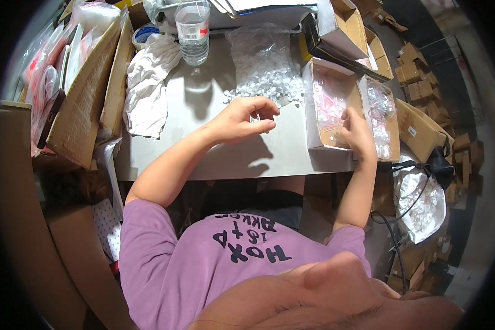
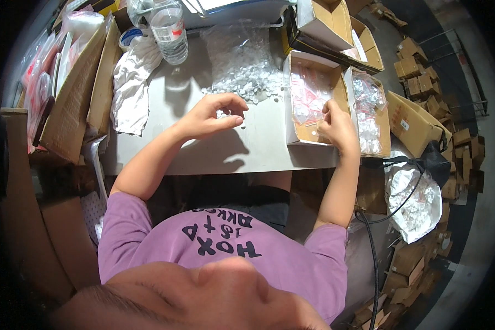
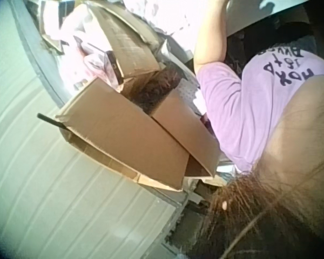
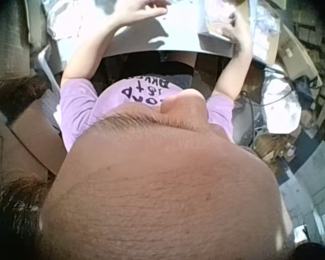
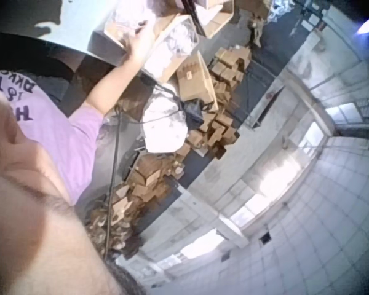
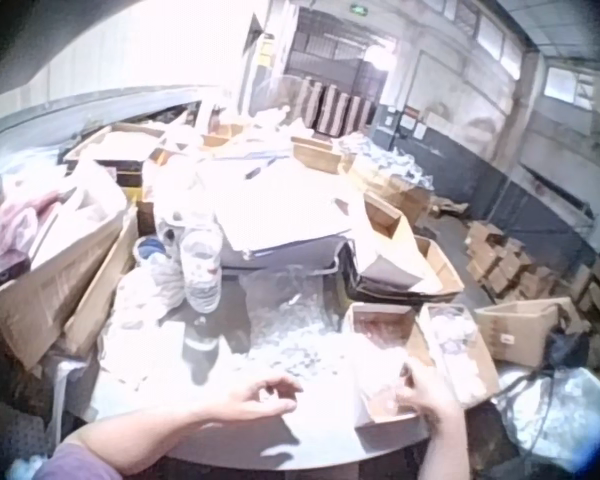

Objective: The person picks up small white plastic parts from a pile on the table and places them into small plastic bags.

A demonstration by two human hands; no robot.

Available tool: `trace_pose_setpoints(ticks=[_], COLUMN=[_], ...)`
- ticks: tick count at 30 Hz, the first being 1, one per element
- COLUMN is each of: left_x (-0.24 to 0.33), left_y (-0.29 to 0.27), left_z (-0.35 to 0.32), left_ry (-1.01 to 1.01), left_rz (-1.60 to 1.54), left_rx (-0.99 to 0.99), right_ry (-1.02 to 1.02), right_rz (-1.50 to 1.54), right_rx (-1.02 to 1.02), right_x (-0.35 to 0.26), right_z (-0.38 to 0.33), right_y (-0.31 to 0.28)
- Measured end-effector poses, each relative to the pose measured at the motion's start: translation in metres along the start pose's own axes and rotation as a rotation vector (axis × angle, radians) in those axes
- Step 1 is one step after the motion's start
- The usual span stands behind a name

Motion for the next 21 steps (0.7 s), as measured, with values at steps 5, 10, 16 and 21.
trace_pose_setpoints(ticks=[5, 10, 16, 21], left_x=[-0.002, -0.001, 0.0, -0.001], left_y=[-0.001, 0.0, 0.0, -0.001], left_z=[0.0, 0.001, 0.002, 0.0], left_ry=[0.037, 0.013, 0.042, 0.037], left_rz=[0.041, -0.018, 0.018, 0.028], left_rx=[0.012, 0.027, 0.019, 0.02], right_ry=[-0.085, -0.019, 0.015, -0.109], right_rz=[-0.07, -0.153, 0.066, -0.032], right_rx=[0.104, -0.148, -0.032, -0.121], right_x=[-0.013, 0.004, 0.001, -0.011], right_z=[-0.002, 0.016, 0.012, 0.013], right_y=[-0.002, 0.024, 0.011, 0.02])
Point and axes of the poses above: each hand's wrist, its own z-axis towards the middle knuckle, its own y-axis out of the palm, x = y × z, the point moved 6 cm from there along z, towards the middle knuckle, and after that the axes turned 6 degrees about y, right-handed, at the moved point
